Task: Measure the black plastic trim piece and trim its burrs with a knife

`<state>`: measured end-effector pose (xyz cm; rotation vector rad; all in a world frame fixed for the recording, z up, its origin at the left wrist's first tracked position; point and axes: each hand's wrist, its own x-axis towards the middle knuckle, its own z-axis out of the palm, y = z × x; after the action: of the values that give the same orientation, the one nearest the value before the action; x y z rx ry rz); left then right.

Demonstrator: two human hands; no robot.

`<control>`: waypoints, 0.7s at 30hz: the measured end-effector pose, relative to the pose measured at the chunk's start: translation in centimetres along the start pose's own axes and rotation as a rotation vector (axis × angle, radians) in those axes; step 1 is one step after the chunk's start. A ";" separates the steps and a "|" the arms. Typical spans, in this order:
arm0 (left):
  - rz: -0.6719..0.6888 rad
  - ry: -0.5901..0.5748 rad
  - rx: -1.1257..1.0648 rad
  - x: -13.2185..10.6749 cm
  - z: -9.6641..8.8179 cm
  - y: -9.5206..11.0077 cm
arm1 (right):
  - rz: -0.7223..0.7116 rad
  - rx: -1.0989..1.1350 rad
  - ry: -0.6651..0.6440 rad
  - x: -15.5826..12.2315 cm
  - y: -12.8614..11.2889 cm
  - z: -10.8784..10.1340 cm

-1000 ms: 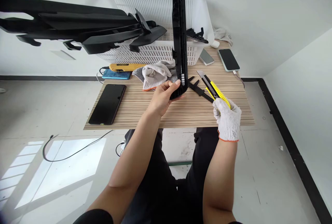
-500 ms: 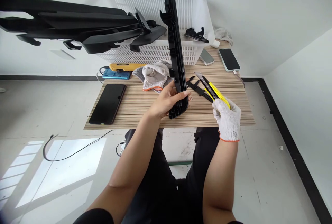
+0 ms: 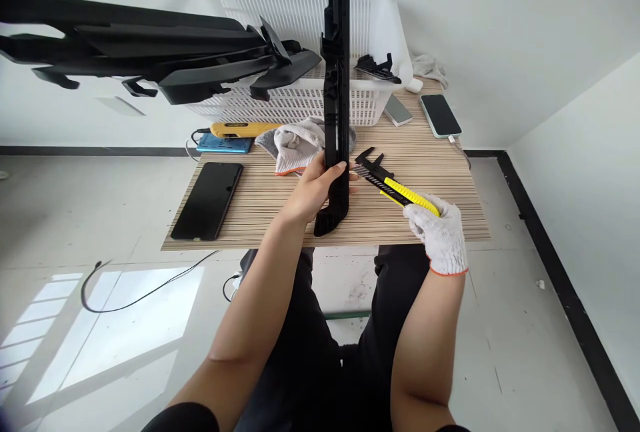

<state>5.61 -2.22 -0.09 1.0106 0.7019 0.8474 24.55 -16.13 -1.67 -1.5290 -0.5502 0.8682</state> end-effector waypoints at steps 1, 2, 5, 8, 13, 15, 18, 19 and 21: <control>0.018 0.007 -0.004 0.1 0.0 -0.1 | 0.012 -0.028 -0.036 0.1 0.1 -0.2; 0.028 0.019 -0.011 0.1 0.0 -0.1 | 0.026 -0.060 -0.071 0.1 0.2 -0.3; 0.034 0.052 -0.044 0.2 0.1 -0.2 | 0.023 -0.178 -0.125 0.1 0.3 -0.1; 0.030 0.067 -0.050 0.2 0.1 -0.1 | -0.083 -0.223 -0.016 0.1 0.3 0.6; 0.005 0.056 -0.079 0.2 0.0 0.0 | -0.121 -0.241 -0.109 0.2 0.3 0.7; 0.001 0.041 -0.091 0.2 0.0 0.0 | -0.121 -0.226 -0.086 0.2 0.3 0.5; -0.003 0.030 -0.095 0.2 -0.2 -0.1 | -0.089 -0.241 -0.134 0.2 0.2 0.3; -0.001 0.030 -0.091 0.2 -0.2 -0.1 | -0.086 -0.260 -0.145 0.2 0.1 0.3; 0.006 0.033 -0.084 0.2 -0.2 -0.1 | -0.100 -0.259 -0.116 0.2 0.0 0.4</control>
<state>5.54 -1.97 -0.30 0.9253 0.6856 0.8932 24.36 -15.75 -1.74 -1.6753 -0.8436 0.8358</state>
